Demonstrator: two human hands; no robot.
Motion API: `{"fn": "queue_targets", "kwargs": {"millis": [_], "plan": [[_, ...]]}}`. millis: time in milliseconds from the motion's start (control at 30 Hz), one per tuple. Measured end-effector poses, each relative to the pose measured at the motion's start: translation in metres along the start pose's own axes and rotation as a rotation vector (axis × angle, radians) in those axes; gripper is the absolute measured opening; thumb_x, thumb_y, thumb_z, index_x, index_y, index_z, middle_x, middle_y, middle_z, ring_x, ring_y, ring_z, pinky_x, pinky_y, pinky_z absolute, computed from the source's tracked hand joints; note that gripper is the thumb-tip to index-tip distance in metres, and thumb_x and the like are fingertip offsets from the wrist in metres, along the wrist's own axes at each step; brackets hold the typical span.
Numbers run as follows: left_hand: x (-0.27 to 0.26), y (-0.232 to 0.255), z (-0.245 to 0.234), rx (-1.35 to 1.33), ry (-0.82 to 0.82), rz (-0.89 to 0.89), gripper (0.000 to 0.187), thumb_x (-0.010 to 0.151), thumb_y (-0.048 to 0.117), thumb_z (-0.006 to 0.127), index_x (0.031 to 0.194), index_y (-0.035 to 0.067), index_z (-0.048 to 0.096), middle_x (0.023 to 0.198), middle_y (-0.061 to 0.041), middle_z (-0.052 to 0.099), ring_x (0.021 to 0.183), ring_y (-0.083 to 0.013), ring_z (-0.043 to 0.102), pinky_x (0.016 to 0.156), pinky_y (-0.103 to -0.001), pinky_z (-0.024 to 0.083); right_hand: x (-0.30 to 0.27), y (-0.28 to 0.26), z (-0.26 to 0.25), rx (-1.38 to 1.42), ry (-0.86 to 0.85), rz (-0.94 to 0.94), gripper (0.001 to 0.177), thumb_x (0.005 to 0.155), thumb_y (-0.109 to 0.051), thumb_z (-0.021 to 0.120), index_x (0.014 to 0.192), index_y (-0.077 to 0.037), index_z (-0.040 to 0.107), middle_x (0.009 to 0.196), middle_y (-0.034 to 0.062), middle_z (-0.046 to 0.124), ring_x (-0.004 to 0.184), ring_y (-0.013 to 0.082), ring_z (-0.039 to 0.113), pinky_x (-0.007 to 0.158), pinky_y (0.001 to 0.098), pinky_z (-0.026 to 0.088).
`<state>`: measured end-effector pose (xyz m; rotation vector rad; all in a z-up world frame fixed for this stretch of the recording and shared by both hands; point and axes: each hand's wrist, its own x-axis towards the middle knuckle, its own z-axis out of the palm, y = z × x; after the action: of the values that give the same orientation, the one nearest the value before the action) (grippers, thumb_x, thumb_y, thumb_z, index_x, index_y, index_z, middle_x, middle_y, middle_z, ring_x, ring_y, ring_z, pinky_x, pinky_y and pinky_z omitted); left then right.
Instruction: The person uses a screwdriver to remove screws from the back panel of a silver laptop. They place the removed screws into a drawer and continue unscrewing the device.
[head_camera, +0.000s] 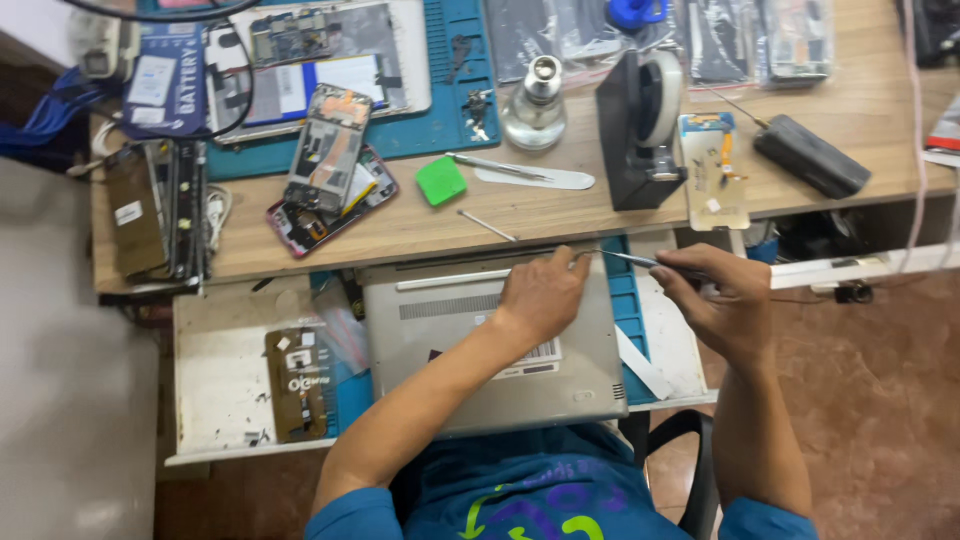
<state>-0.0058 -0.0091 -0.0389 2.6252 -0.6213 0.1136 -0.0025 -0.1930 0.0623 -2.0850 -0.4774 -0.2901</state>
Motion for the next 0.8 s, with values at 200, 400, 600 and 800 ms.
{"fn": "queue_targets", "kwargs": {"millis": [200, 400, 600, 800], "plan": [[-0.094, -0.008, -0.113, -0.092, 0.194, 0.048, 0.036, 0.077, 0.003, 0.049, 0.111, 0.007, 0.060, 0.079, -0.007, 0.052, 0.057, -0.0272, 0.053, 0.047, -0.038, 0.041, -0.023, 0.009, 0.025, 0.165, -0.045, 0.066, 0.013, 0.081, 0.003, 0.067, 0.092, 0.008, 0.061, 0.082, 0.0182, 0.063, 0.060, 0.0198, 0.062, 0.054, 0.0188, 0.048], [-0.219, -0.104, -0.191, -0.117, 0.327, -0.699, 0.018, 0.088, -0.003, 0.050, 0.102, -0.006, 0.061, 0.084, -0.016, 0.066, 0.050, -0.0100, 0.055, 0.037, -0.015, 0.046, -0.026, 0.014, 0.045, 0.202, -0.191, 0.086, 0.015, 0.080, 0.003, 0.068, 0.093, 0.009, 0.062, 0.085, 0.0208, 0.063, 0.062, 0.0206, 0.062, 0.057, 0.0206, 0.050], [-0.329, -0.165, -0.162, 0.090, 0.223, -0.872, 0.014, 0.086, 0.014, 0.057, 0.092, 0.009, 0.068, 0.103, -0.007, 0.063, 0.097, -0.0253, 0.053, 0.084, -0.040, 0.042, -0.026, 0.014, 0.061, 0.246, -0.278, 0.090, 0.012, 0.079, 0.002, 0.067, 0.089, 0.008, 0.063, 0.083, 0.0173, 0.064, 0.060, 0.0177, 0.062, 0.055, 0.0192, 0.049], [-0.329, -0.156, -0.136, 0.025, 0.251, -0.818, 0.016, 0.084, 0.010, 0.060, 0.098, 0.008, 0.068, 0.106, -0.007, 0.061, 0.103, -0.0238, 0.050, 0.087, -0.037, 0.042, -0.028, 0.018, 0.067, 0.287, -0.303, 0.148, 0.014, 0.080, 0.003, 0.065, 0.093, 0.009, 0.062, 0.086, 0.0198, 0.064, 0.063, 0.0192, 0.063, 0.057, 0.0197, 0.051]]}}
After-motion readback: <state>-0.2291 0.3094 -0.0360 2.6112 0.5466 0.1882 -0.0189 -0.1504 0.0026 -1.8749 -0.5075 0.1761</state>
